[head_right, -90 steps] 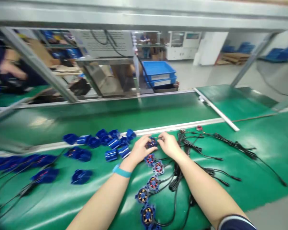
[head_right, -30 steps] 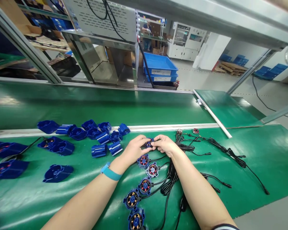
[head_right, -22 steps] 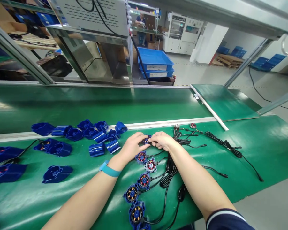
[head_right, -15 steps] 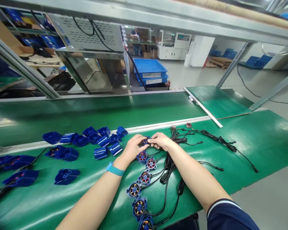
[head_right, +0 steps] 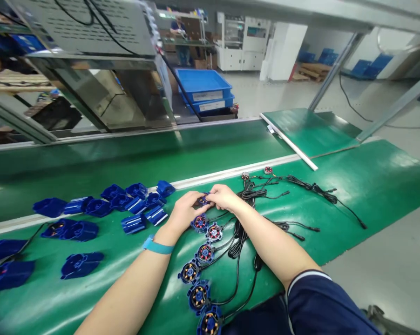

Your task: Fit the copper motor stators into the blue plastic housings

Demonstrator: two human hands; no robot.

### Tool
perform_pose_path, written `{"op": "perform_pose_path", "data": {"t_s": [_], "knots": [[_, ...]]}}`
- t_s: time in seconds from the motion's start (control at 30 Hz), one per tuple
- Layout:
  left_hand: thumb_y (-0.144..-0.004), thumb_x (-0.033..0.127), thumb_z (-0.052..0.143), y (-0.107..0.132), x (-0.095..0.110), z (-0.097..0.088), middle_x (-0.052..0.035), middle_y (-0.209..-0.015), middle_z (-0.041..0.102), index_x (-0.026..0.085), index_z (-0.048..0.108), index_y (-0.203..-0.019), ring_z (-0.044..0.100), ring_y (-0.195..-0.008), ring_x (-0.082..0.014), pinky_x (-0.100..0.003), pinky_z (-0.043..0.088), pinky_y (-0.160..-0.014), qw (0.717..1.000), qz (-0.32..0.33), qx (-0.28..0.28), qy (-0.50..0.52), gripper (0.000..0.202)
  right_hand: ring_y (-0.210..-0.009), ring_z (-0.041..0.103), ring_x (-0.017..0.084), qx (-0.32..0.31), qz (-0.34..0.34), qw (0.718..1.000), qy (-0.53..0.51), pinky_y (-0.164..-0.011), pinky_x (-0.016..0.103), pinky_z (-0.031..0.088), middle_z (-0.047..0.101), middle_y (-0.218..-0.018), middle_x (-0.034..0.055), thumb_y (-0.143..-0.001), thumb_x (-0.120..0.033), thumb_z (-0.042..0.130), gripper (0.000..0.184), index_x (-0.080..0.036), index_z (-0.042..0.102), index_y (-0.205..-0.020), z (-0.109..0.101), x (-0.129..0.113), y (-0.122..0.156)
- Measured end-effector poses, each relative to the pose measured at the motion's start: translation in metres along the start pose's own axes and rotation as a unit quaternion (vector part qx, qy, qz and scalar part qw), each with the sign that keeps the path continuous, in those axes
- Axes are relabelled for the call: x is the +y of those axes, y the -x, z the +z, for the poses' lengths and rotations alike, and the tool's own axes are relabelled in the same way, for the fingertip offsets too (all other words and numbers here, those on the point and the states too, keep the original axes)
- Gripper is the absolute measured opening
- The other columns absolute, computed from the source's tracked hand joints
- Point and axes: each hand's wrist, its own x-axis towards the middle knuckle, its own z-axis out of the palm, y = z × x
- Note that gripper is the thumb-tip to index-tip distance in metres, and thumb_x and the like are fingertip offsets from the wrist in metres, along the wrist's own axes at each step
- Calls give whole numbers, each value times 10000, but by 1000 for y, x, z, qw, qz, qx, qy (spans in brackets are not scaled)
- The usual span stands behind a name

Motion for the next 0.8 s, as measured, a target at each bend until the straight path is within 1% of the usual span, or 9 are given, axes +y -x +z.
{"op": "perform_pose_path", "data": {"t_s": [0.1,0.17,0.23,0.3,0.4,0.47,0.5,0.63,0.8], "knots": [[-896,385,677,1,3,-1,-55,-931,674,186,629,-1033,648,-828,-174,-318,567,-773,1000,-10,2,-28,247,-349,447,77,15,-15,999,35,-351,186,265,577,-489,-56,-764,-193,650,142,-208,513,-733,2,2,0],[-882,395,693,3,3,-1,-36,-872,666,184,616,-1013,634,-748,-158,-293,562,-707,999,-18,4,-48,259,-389,489,96,29,-14,997,69,-404,203,317,592,-511,-48,-769,-212,643,113,-206,531,-755,4,4,1],[-866,387,712,3,2,-1,-24,-841,664,183,609,-1028,629,-701,-150,-282,561,-671,998,-18,7,-56,280,-483,543,117,53,-32,991,116,-489,223,375,628,-575,-29,-773,-250,646,96,-202,563,-771,4,5,3],[-868,357,709,3,0,0,-40,-894,691,182,611,-1051,657,-731,-159,-292,577,-692,998,-4,11,-59,272,-624,586,142,92,-80,976,181,-587,244,406,670,-686,3,-778,-287,648,108,-194,594,-768,4,5,5],[-892,314,674,3,-3,2,-93,-1073,716,181,634,-1074,702,-920,-205,-345,596,-833,996,33,19,-80,229,-791,592,174,131,-131,947,263,-684,265,408,690,-841,45,-796,-329,627,144,-186,626,-779,5,4,6],[-904,310,658,3,-4,3,-124,-1133,710,174,652,-1096,693,-1026,-240,-391,582,-919,992,55,25,-109,235,-813,586,186,136,-124,939,292,-697,275,405,685,-866,59,-812,-347,606,169,-182,643,-803,5,2,6],[-909,312,650,3,-4,3,-136,-1137,709,169,658,-1108,690,-1040,-253,-410,578,-935,990,63,23,-126,245,-811,587,192,139,-114,937,300,-696,280,406,684,-870,65,-822,-350,593,179,-180,650,-818,5,1,7],[-930,315,620,0,0,2,-151,-1117,712,164,664,-1128,687,-1004,-274,-443,578,-906,979,82,-9,-185,253,-824,608,223,154,-82,930,323,-699,302,423,692,-921,106,-843,-323,545,211,-161,675,-880,7,-3,7],[-923,293,632,-4,5,-1,-142,-1091,714,157,659,-1119,672,-976,-271,-427,570,-876,978,88,-33,-187,240,-856,627,233,148,-80,933,317,-708,298,438,703,-937,126,-831,-306,552,225,-142,690,-900,5,-3,6]]}}
